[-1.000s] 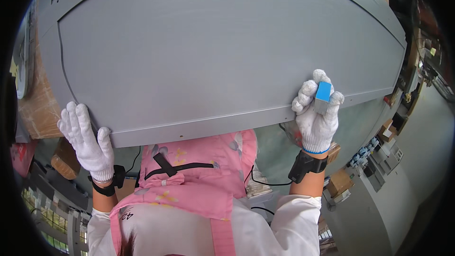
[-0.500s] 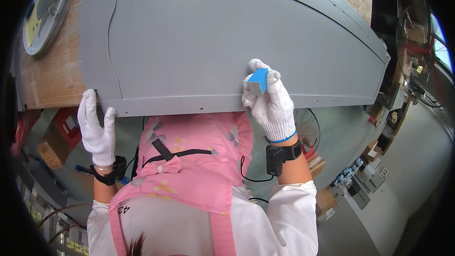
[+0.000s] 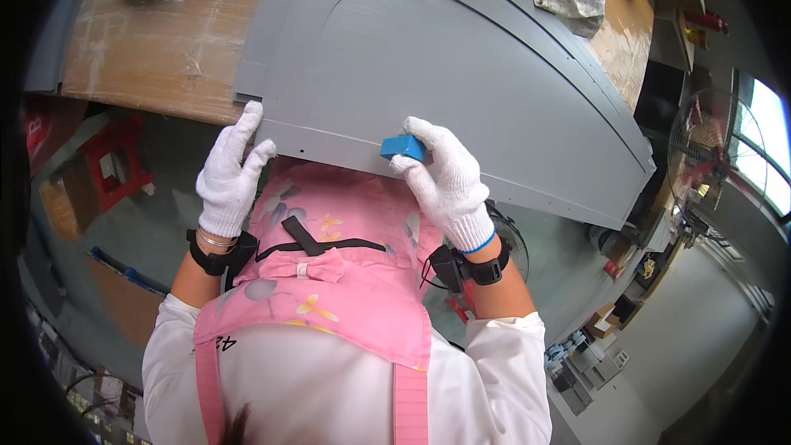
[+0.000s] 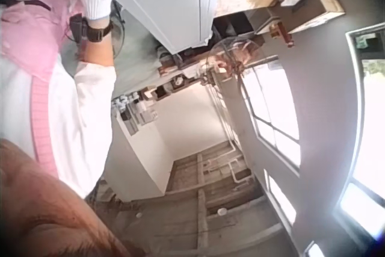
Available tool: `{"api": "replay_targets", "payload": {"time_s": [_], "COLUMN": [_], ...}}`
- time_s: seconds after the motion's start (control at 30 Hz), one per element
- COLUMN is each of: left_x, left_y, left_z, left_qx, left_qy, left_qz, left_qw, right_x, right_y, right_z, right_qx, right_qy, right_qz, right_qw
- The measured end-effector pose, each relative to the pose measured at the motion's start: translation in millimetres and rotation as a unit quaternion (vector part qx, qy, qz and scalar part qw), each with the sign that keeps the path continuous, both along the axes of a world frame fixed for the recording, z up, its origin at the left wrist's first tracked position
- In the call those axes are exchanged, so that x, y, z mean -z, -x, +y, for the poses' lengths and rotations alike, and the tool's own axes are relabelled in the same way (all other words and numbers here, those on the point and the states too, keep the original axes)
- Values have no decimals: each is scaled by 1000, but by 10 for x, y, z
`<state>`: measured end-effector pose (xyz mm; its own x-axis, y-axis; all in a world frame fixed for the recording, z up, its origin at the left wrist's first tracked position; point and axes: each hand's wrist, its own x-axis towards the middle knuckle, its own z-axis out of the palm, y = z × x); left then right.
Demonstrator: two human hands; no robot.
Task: Apply polish or wax to furniture panels and buff them with a cloth.
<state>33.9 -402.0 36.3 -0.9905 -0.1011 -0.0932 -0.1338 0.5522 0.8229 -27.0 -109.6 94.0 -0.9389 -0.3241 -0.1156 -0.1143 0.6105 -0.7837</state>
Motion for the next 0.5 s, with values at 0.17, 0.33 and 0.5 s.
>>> {"api": "replay_targets", "payload": {"time_s": [0.17,0.33,0.5], "left_x": [18,14,29], "left_y": [5,15,25], "left_z": [-30,-70,-73], "left_qx": [-1,8,9], "left_qy": [1,4,7], "left_qz": [4,3,19], "left_qw": [1000,1000,1000], "right_x": [72,105,91], "right_y": [67,65,74], "right_z": [-180,-245,-331], "right_qx": [-74,-84,-76], "right_qy": [-81,-100,-114], "right_qz": [73,60,36], "right_qw": [991,990,990]}}
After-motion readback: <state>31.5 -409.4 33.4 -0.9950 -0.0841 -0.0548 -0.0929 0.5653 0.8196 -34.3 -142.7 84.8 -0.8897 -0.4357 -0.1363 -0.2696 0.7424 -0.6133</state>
